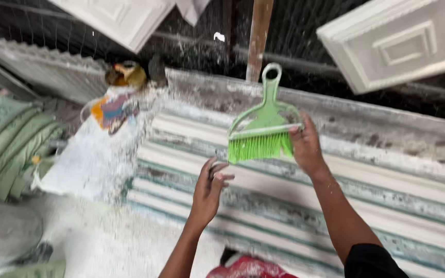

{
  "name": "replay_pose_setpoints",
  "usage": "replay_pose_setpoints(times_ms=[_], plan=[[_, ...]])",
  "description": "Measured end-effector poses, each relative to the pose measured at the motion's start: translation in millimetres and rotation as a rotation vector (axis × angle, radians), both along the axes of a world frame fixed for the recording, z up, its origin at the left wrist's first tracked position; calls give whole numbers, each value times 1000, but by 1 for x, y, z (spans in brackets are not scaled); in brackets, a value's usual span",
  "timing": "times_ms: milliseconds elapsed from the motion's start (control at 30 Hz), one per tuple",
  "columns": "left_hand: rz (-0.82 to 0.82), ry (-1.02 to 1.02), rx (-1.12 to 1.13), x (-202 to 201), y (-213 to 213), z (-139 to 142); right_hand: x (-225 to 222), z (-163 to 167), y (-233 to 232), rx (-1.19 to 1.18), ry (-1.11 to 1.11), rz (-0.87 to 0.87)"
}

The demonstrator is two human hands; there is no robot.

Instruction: The person cleans a long white molded trim piece by first scraping off dried residue with a metal scraper, then brushing the surface with a green brush to remove dust and debris. The person works along the length of the trim, moving from one end to the other.

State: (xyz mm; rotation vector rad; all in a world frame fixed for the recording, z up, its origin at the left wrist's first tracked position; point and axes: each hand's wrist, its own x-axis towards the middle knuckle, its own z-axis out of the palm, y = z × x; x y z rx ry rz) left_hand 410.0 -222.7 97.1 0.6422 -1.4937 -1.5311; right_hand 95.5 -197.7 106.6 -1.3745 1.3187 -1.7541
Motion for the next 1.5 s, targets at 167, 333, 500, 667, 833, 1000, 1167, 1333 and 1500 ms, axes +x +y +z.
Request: replay_pose_setpoints(times_ms=[167, 333, 500, 667, 833, 1000, 1167, 1333, 1500], plan=[[-1, -94, -339, -81, -143, 117, -23, 124, -107, -308, 211, -157], [217, -153, -464, -171, -267, 184, -66, 208, -206, -255, 398, -305], [303, -76, -546, -210, -318, 205, -92, 223, -263, -209, 369, -310], [60, -361, -253, -182, -332, 136, -93, 146, -246, 73, 82, -322], [30, -352, -333, -56, -300, -62, -9, -66, -145, 332, -66, -260], [186, -799, -373, 128, -226, -185, 114, -213, 5, 900, -418, -609], [394, -898, -314, 211, -224, -191, 157, -242, 79, 848, -587, -715], [260, -955, -13, 200, -284, -203, 144, -251, 61, 855, -705, -865], [283, -846, -370, 206, -308, -232, 141, -247, 45, 683, -732, -819]])
